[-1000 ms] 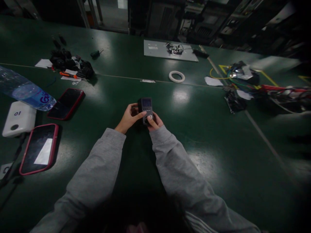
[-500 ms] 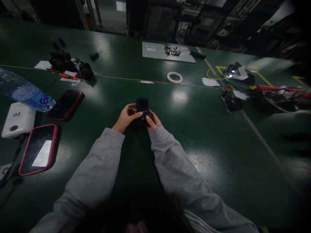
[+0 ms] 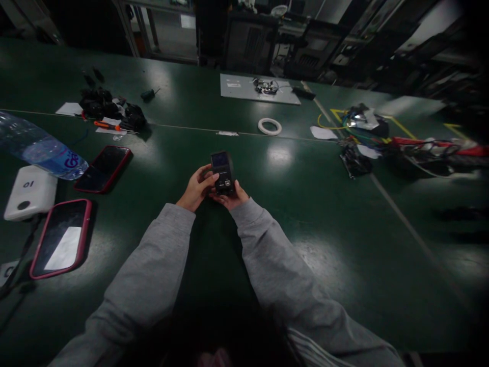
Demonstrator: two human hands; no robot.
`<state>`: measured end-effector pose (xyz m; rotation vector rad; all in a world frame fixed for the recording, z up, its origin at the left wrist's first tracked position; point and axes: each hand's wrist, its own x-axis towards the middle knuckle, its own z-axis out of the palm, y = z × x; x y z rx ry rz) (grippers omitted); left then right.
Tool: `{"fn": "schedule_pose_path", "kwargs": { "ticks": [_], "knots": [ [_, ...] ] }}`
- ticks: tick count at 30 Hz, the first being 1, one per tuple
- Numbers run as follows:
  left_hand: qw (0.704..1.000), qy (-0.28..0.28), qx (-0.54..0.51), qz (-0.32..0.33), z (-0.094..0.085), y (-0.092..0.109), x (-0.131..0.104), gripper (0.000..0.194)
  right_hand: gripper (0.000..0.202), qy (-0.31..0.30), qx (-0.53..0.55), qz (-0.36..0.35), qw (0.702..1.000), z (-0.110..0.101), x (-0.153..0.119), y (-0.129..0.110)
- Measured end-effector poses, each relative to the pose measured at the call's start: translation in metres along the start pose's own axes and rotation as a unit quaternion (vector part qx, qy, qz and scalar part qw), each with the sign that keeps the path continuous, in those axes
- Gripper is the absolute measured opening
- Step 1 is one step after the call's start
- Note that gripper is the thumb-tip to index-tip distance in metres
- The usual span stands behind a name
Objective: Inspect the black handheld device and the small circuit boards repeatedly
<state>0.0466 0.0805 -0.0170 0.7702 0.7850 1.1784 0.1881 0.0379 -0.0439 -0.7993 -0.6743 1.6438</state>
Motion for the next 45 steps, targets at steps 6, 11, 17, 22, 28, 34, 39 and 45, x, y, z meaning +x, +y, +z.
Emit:
{"fn": "schedule_pose_path", "kwargs": {
  "ticks": [6,11,17,22,28,34,39,45],
  "knots": [
    [1.0,-0.013,-0.007,0.012,0.004,-0.006,0.003,0.047,0.06,0.089,-0.066,-0.088,0.99,0.006,-0.002,0.0],
    [0.995,-0.021,-0.075,-0.061,0.013,-0.011,0.003,0.057,0.073,0.184,-0.39,-0.255,0.865,0.007,-0.006,0.0],
    [0.988,-0.003,-0.102,-0.119,0.018,-0.002,-0.005,0.071,0.062,0.096,-0.551,-0.373,0.74,0.012,-0.011,0.004],
    [0.982,0.023,-0.13,-0.132,0.015,0.003,-0.004,0.073,0.045,0.118,-0.406,-0.286,0.86,0.014,-0.009,0.007],
    [0.989,0.004,-0.1,-0.105,0.013,0.002,-0.005,0.083,0.055,0.08,-0.222,-0.133,0.963,0.021,-0.009,0.009],
    [0.993,-0.022,-0.073,-0.088,0.011,-0.001,-0.002,0.08,0.073,0.067,-0.206,-0.09,0.972,0.019,-0.01,0.004],
    [0.992,0.008,-0.087,-0.094,0.013,-0.007,0.001,0.077,0.075,0.098,-0.392,-0.219,0.888,0.016,-0.011,0.004],
    [0.989,0.038,-0.107,-0.093,0.014,-0.007,-0.001,0.082,0.059,0.088,-0.596,-0.389,0.697,0.021,-0.012,0.011]
  ]
}}
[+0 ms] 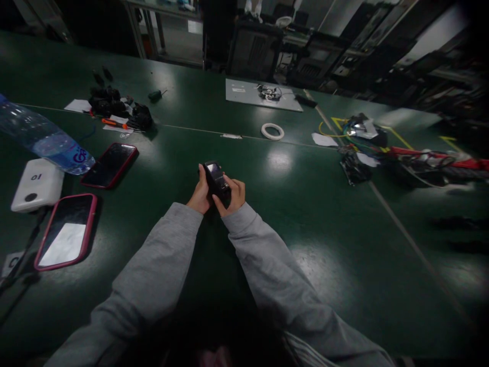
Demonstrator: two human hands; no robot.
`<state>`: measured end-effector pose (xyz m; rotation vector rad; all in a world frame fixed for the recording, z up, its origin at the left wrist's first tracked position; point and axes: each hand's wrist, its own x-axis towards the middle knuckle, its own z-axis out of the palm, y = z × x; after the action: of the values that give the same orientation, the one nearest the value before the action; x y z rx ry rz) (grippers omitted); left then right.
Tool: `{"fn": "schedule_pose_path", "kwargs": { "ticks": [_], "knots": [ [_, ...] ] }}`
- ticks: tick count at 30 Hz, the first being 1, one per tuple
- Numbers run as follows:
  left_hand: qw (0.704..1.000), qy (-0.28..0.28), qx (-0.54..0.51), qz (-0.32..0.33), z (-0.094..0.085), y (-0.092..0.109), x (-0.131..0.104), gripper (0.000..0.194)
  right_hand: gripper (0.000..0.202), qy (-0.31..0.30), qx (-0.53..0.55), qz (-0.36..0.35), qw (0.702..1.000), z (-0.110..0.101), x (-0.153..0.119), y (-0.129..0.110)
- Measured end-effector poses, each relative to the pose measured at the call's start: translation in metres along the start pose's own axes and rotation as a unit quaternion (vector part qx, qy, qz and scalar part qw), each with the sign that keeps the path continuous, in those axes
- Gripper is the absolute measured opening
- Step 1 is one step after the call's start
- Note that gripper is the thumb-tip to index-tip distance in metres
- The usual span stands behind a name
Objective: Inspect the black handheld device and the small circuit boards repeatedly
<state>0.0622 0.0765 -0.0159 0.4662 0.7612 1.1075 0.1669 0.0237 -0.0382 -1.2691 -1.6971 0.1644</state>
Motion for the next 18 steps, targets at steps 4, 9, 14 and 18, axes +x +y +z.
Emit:
{"fn": "schedule_pose_path", "kwargs": {
  "ticks": [4,9,14,18],
  "knots": [
    [0.999,-0.042,-0.001,0.003,-0.005,0.004,-0.002,0.094,0.069,0.02,-0.043,-0.064,0.997,-0.003,-0.003,-0.004],
    [0.997,-0.074,-0.033,0.004,-0.015,0.008,-0.002,0.09,0.075,0.021,-0.082,-0.108,0.99,-0.008,-0.006,-0.014],
    [0.997,-0.055,-0.046,-0.017,-0.019,0.012,0.001,0.085,0.071,-0.114,-0.083,-0.071,0.987,-0.009,-0.009,-0.026],
    [0.998,-0.042,-0.049,-0.018,-0.018,0.013,0.002,0.076,0.073,-0.046,-0.098,-0.061,0.992,-0.011,-0.01,-0.028]
  ]
}}
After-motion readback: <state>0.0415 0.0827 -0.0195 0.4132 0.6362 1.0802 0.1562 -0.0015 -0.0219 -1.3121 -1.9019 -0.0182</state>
